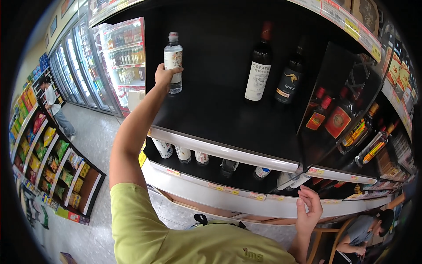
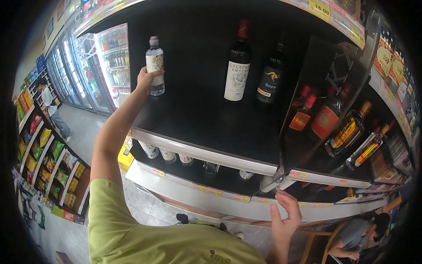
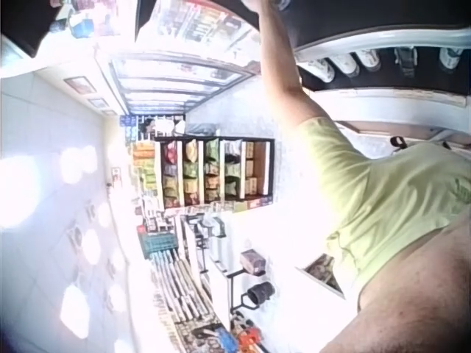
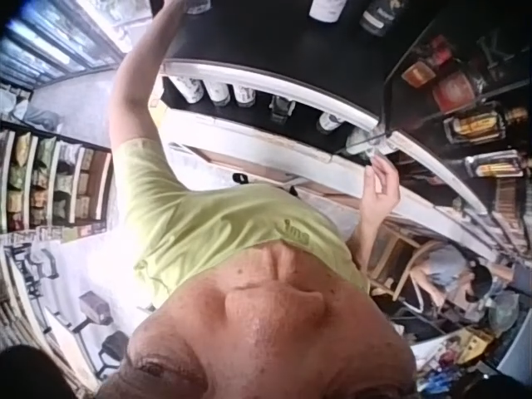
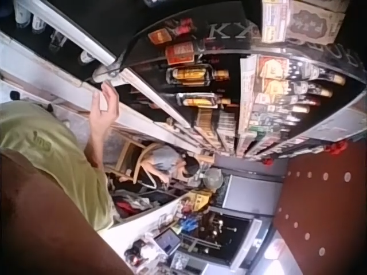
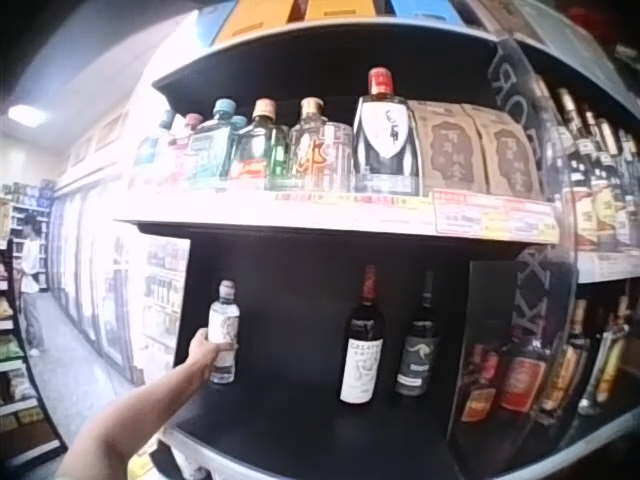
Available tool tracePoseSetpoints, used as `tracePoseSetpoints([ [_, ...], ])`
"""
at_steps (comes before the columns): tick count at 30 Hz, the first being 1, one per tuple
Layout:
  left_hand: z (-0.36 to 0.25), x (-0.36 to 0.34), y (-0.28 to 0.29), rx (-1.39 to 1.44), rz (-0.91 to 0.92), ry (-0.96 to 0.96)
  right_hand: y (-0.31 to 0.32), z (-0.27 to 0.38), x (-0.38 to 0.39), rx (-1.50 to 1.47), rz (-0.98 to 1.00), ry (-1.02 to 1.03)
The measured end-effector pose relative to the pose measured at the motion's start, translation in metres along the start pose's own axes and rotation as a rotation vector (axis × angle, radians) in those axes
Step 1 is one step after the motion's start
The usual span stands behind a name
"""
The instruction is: Organizing and rearranging various glass bottles of alcohol on a store shelf.
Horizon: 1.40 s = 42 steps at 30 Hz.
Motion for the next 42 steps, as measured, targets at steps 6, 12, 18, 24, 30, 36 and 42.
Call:
tracePoseSetpoints([
  [6, 0.023, -0.022, 0.005, 0.029, -0.053, 0.086, 0.003, -0.012, 0.003, -0.002, -0.014, -0.057],
  [12, 0.038, -0.038, 0.015, 0.048, -0.045, 0.117, -0.003, -0.016, 0.003, 0.046, 0.028, -0.069],
  [18, 0.048, -0.054, 0.028, -0.226, 0.02, 0.014, -0.011, -0.018, 0.005, 0.067, 0.042, -0.088],
  [24, 0.03, -0.049, 0.071, -0.151, -0.043, -0.083, -0.01, -0.017, 0.006, 0.07, 0.091, -0.05],
  [30, -0.073, 0.08, -0.034, -0.012, 0.119, -0.099, -0.011, -0.02, 0.004, 0.096, 0.044, -0.059],
  [36, -0.126, 0.141, -0.132, 0.082, 0.554, 0.016, -0.019, -0.016, 0.006, 0.083, 0.105, 0.005],
  [42, -0.122, 0.122, -0.219, 0.107, 0.481, 0.07, -0.005, -0.014, 0.022, 0.126, 0.098, 0.031],
])
Point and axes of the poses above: each hand's wrist, its own x-axis away from the middle knuckle, its own y-axis out of the back of the hand, z = x × y, the point moved 3 cm from there along -x, towards the middle knuckle, and after that the axes turned 14 degrees about -y, right-handed, at the moved point
